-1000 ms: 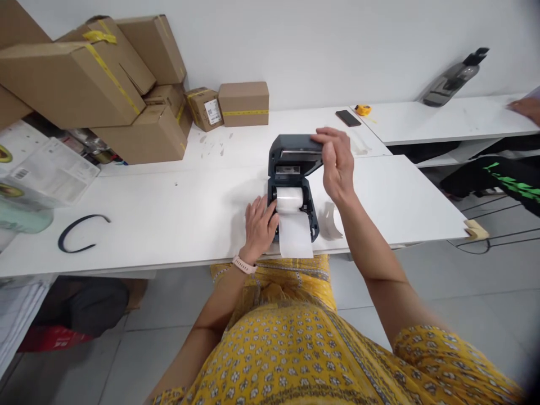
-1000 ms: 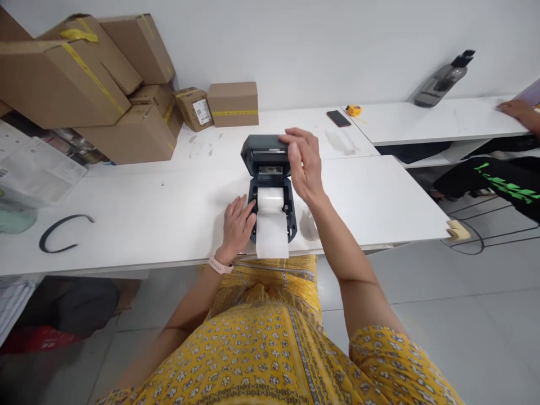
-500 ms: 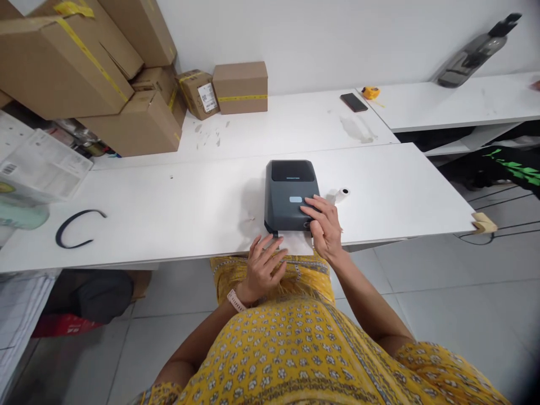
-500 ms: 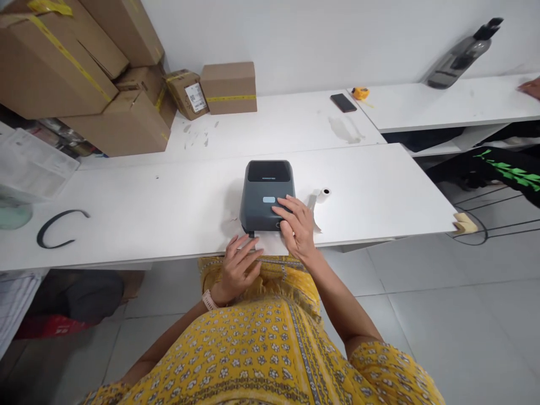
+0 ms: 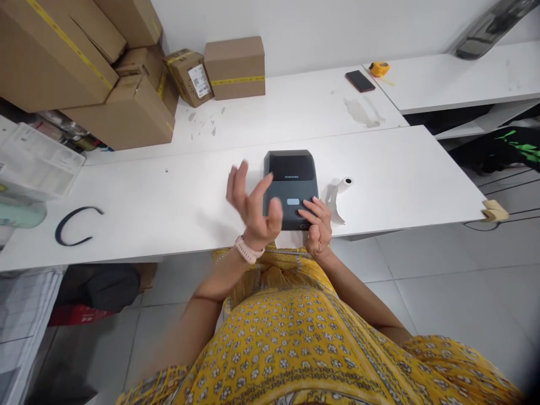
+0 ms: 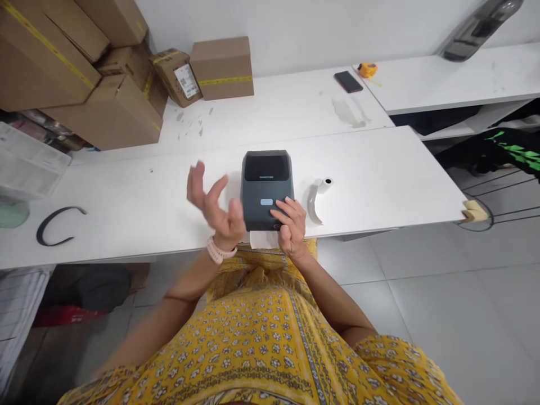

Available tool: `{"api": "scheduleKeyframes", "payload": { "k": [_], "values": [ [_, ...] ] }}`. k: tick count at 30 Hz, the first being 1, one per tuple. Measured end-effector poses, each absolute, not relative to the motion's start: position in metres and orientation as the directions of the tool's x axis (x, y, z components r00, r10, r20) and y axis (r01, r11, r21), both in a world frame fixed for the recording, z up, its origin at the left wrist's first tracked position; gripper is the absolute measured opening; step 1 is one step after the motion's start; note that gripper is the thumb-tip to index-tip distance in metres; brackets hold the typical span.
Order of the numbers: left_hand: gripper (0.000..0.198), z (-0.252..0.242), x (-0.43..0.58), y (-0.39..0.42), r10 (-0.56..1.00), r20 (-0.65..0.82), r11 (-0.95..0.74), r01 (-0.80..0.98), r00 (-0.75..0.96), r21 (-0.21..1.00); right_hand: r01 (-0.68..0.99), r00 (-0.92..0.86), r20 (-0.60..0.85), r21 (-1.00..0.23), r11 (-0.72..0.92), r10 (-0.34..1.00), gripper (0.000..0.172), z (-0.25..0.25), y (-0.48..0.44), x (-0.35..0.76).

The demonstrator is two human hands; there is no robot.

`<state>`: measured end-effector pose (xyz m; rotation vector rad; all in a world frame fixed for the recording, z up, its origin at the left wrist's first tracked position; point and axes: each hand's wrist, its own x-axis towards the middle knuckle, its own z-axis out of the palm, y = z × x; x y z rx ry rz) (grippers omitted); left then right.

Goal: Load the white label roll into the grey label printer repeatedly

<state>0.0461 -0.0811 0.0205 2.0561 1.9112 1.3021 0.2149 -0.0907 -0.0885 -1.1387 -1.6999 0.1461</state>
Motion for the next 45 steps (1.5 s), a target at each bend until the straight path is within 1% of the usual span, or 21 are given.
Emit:
{"api": "scheduleKeyframes", "payload": {
  "k": [2,5,9,13,16,18,20,22,24,26,29,33,36,38,40,42,43,45],
  "values": [
    [0.061,0.04,0.06,-0.058,0.927,0.372,-0.25,0.828,0.054,0.502,0.613,-0.009,0.668,-0.585,0.532,0.744,0.055,-0.09,-0.09,0.216],
    [0.064,0.055,0.075,-0.039,0.947,0.256,-0.293,0.853,0.196,0.432,0.592,0.003,0.647,-0.615,0.52,0.762,0.056,-0.094,-0.09,0.217],
    [0.06,0.052,0.078,-0.038,0.936,0.209,-0.349,0.838,0.285,0.419,0.547,0.022,0.646,-0.647,0.532,0.763,0.053,-0.1,-0.09,0.216],
    [0.057,0.052,0.078,-0.041,0.914,0.156,-0.405,0.82,0.374,0.404,0.575,0.047,0.596,-0.672,0.466,0.802,0.057,-0.1,-0.094,0.214],
    [0.057,0.053,0.079,-0.04,0.911,0.121,-0.409,0.822,0.395,0.397,0.553,0.043,0.61,-0.674,0.489,0.791,0.058,-0.098,-0.096,0.212],
    [0.058,0.048,0.081,-0.037,0.893,0.17,-0.451,0.814,0.418,0.366,0.515,0.043,0.642,-0.671,0.533,0.766,0.058,-0.098,-0.094,0.21],
    [0.06,0.039,0.082,-0.032,0.826,0.306,-0.557,0.769,0.473,0.315,0.473,0.071,0.704,-0.647,0.598,0.707,0.055,-0.096,-0.092,0.207],
    [0.062,0.029,0.083,-0.027,0.712,0.471,-0.674,0.695,0.52,0.251,0.436,0.098,0.767,-0.606,0.666,0.634,0.051,-0.094,-0.088,0.205],
    [0.063,0.02,0.083,-0.022,0.608,0.588,-0.744,0.641,0.533,0.189,0.421,0.108,0.805,-0.568,0.707,0.583,0.048,-0.091,-0.086,0.204],
    [0.062,0.016,0.082,-0.019,0.557,0.641,-0.762,0.631,0.527,0.144,0.423,0.096,0.819,-0.547,0.722,0.565,0.046,-0.087,-0.086,0.204],
    [0.057,0.014,0.081,-0.017,0.542,0.654,-0.761,0.638,0.527,0.117,0.437,0.072,0.817,-0.542,0.718,0.573,0.043,-0.082,-0.089,0.207],
    [0.055,0.013,0.083,-0.018,0.547,0.648,-0.768,0.626,0.531,0.135,0.424,0.077,0.798,-0.568,0.705,0.597,0.041,-0.082,-0.092,0.206],
    [0.055,0.012,0.087,-0.016,0.564,0.635,-0.762,0.629,0.528,0.153,0.391,0.135,0.779,-0.609,0.69,0.612,0.041,-0.087,-0.093,0.202],
    [0.055,0.014,0.089,-0.012,0.571,0.637,-0.758,0.631,0.517,0.168,0.389,0.168,0.778,-0.617,0.684,0.606,0.042,-0.089,-0.092,0.2],
    [0.052,0.019,0.089,-0.008,0.567,0.662,-0.758,0.625,0.49,0.187,0.409,0.155,0.78,-0.61,0.679,0.607,0.043,-0.09,-0.091,0.201],
    [0.046,0.022,0.083,-0.01,0.552,0.716,-0.758,0.616,0.427,0.217,0.434,0.116,0.778,-0.599,0.672,0.618,0.044,-0.086,-0.091,0.204],
    [0.042,0.021,0.078,-0.017,0.544,0.755,-0.752,0.613,0.367,0.244,0.443,0.092,0.771,-0.598,0.668,0.63,0.044,-0.083,-0.091,0.207],
    [0.033,0.012,0.066,-0.043,0.545,0.82,-0.716,0.607,0.178,0.344,0.446,0.052,0.749,-0.61,0.655,0.661,0.044,-0.076,-0.093,0.21]
  ]
}}
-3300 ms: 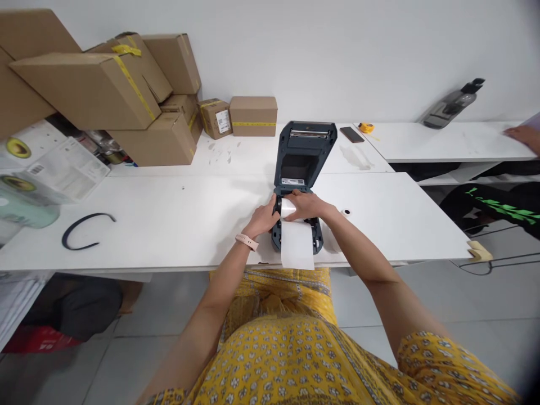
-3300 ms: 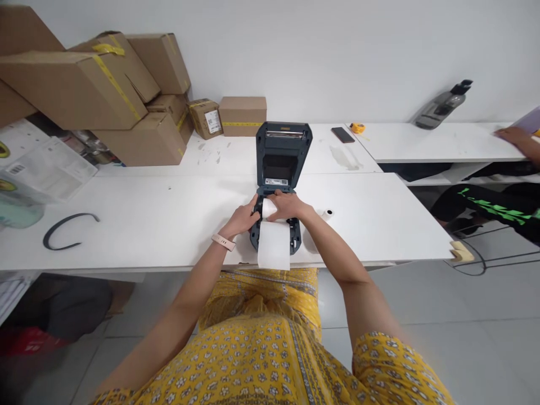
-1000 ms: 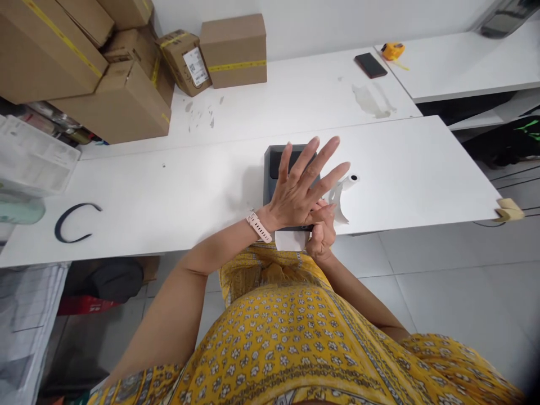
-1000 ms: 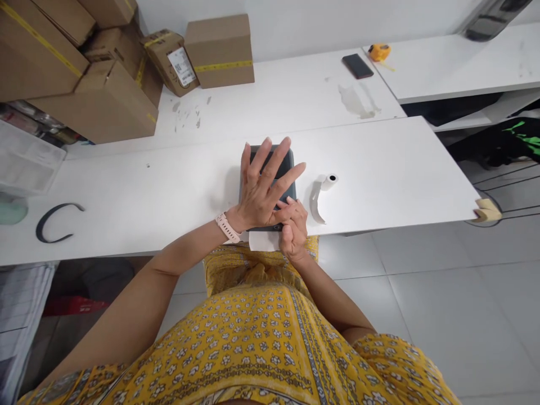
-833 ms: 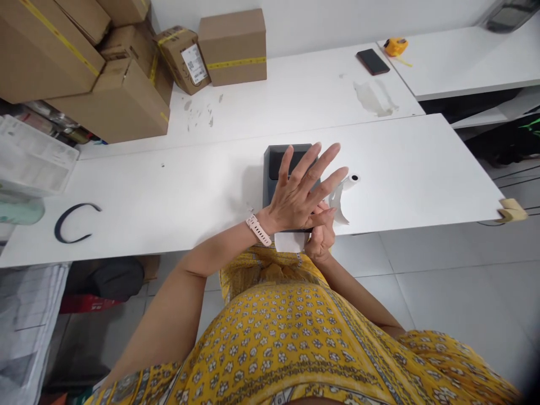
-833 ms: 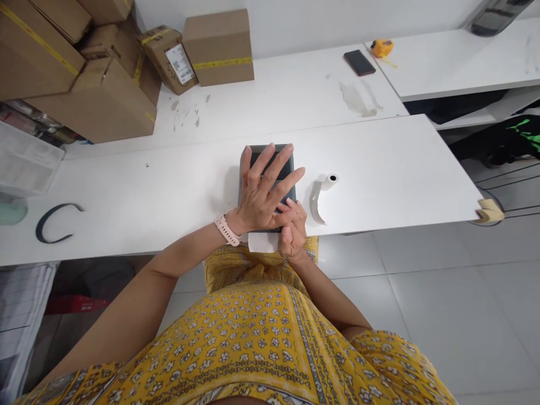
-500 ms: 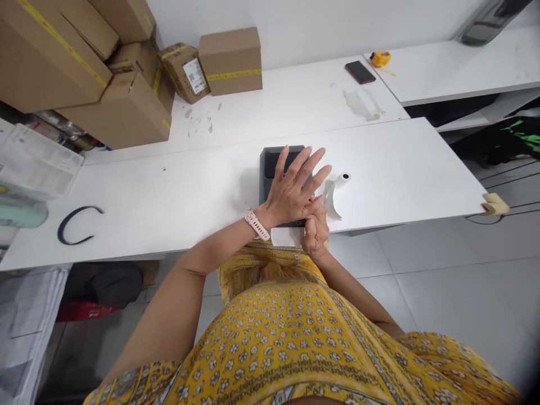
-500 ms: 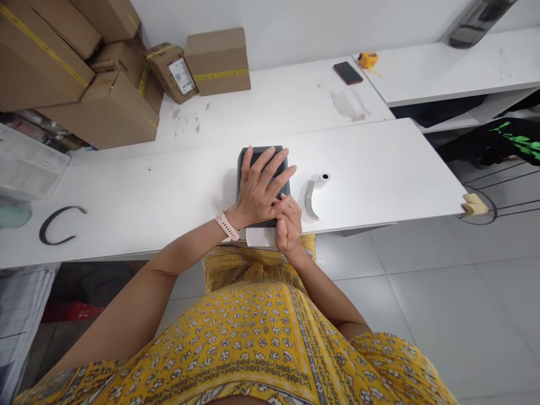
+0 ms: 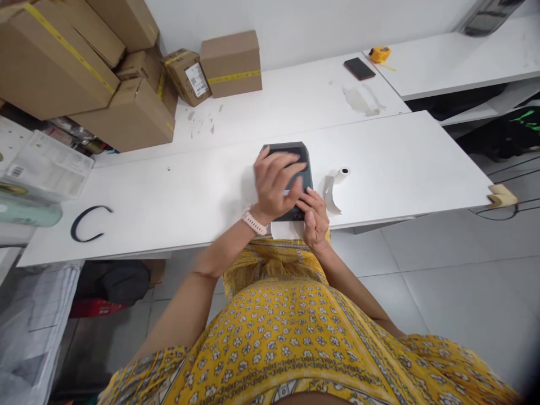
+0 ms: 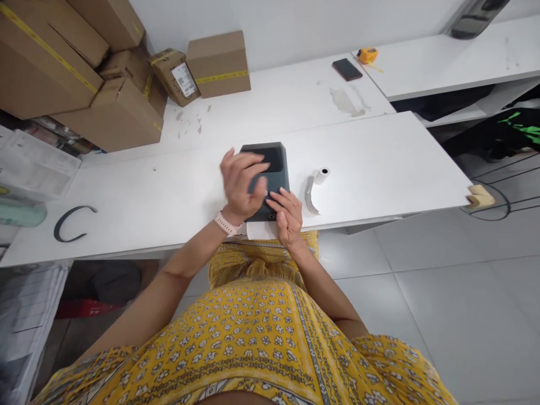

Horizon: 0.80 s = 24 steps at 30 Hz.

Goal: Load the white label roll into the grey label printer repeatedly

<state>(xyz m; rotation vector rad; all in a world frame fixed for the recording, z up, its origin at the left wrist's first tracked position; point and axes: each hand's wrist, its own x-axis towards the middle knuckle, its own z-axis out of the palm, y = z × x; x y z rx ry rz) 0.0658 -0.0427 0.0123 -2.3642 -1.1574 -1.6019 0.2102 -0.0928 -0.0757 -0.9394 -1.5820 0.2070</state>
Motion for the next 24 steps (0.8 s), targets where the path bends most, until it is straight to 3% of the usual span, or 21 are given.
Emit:
{"api": "scheduleKeyframes", "payload": {
  "k": [3,5,7,8,10,12,19,24],
  "values": [
    [0.033,-0.019,0.048,-0.107,0.642,0.749,-0.589,0.521,-0.162,0.618,0.415,0.028,0.713,-0.646,0.641,0.7,0.043,-0.065,-0.097,0.212],
    [0.044,-0.043,0.041,-0.149,0.84,0.483,-0.372,0.387,-0.247,0.844,0.392,0.031,0.713,-0.653,0.648,0.7,0.042,-0.061,-0.098,0.213],
    [0.05,-0.059,0.041,-0.175,0.979,0.13,-0.09,0.237,-0.16,0.967,0.392,0.02,0.726,-0.639,0.662,0.688,0.04,-0.06,-0.098,0.213],
    [0.051,-0.063,0.042,-0.181,0.996,-0.041,0.053,0.152,-0.079,0.987,0.398,0.012,0.733,-0.627,0.669,0.68,0.04,-0.06,-0.097,0.213],
    [0.052,-0.063,0.047,-0.178,0.967,-0.247,0.246,0.027,0.063,0.969,0.41,-0.008,0.743,-0.608,0.68,0.67,0.04,-0.06,-0.096,0.214],
    [0.054,-0.056,0.052,-0.166,0.945,-0.302,0.31,-0.044,0.127,0.95,0.417,-0.024,0.74,-0.604,0.68,0.672,0.04,-0.06,-0.096,0.215],
    [0.064,-0.035,0.068,-0.148,0.928,-0.363,0.372,-0.185,0.081,0.91,0.432,-0.024,0.735,-0.603,0.67,0.677,0.04,-0.058,-0.097,0.213],
    [0.063,-0.045,0.065,-0.151,0.939,-0.331,0.342,-0.13,0.097,0.931,0.476,-0.043,0.72,-0.595,0.648,0.693,0.04,-0.053,-0.094,0.215]
  ]
}}
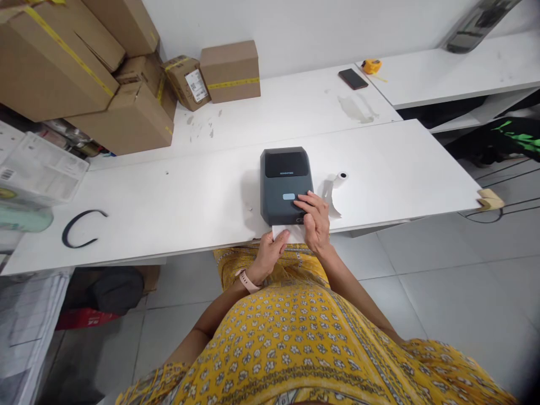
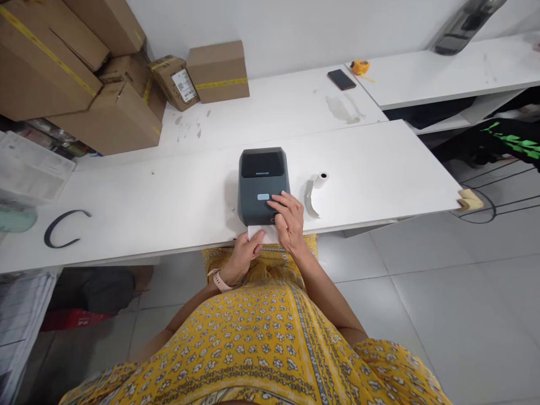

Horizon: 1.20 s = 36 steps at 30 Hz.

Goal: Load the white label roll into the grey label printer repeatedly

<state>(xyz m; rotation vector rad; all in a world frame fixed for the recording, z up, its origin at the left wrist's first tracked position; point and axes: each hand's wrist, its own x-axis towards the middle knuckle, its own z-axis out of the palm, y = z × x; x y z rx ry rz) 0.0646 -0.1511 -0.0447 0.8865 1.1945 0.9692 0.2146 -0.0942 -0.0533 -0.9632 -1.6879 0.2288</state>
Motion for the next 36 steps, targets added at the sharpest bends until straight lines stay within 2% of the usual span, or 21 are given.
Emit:
{"api": "scheduleKeyframes", "payload": {
  "k": [4,7,11,14,21,24,28,30,36],
  "values": [
    [0.059,-0.058,0.055,-0.15,0.955,-0.28,0.279,0.026,0.101,0.96,0.548,-0.116,0.643,-0.595,0.589,0.757,0.043,-0.043,-0.088,0.216],
    [0.056,-0.062,0.045,-0.155,0.957,-0.274,0.269,0.063,0.099,0.961,0.587,-0.162,0.622,-0.564,0.581,0.766,0.042,-0.037,-0.085,0.217],
    [0.053,-0.059,0.027,-0.162,0.974,-0.217,0.219,0.043,-0.061,0.975,0.658,-0.139,0.606,-0.535,0.53,0.783,0.038,-0.03,-0.084,0.215],
    [0.049,-0.055,0.014,-0.159,0.974,-0.113,0.135,0.102,-0.195,0.986,0.682,-0.096,0.604,-0.539,0.494,0.791,0.039,-0.026,-0.08,0.212],
    [0.038,-0.045,0.019,-0.143,0.916,0.163,-0.092,0.203,-0.368,0.975,0.688,-0.097,0.605,-0.533,0.492,0.791,0.033,-0.027,-0.077,0.21],
    [0.034,-0.045,0.03,-0.141,0.879,0.251,-0.163,0.24,-0.405,0.957,0.616,-0.11,0.559,-0.61,0.498,0.822,0.034,-0.032,-0.085,0.215],
    [0.049,-0.045,0.037,-0.142,0.922,0.295,-0.227,0.267,-0.251,0.937,0.47,-0.039,0.488,-0.761,0.447,0.872,0.053,-0.042,-0.098,0.225],
    [0.051,-0.045,0.038,-0.142,0.933,0.305,-0.246,0.281,-0.192,0.928,0.43,-0.001,0.466,-0.799,0.421,0.885,0.056,-0.046,-0.102,0.228],
    [0.057,-0.047,0.041,-0.138,0.955,0.211,-0.17,0.199,-0.209,0.965,0.334,0.077,0.355,-0.89,0.311,0.932,0.058,-0.061,-0.107,0.227]
  ]
}}
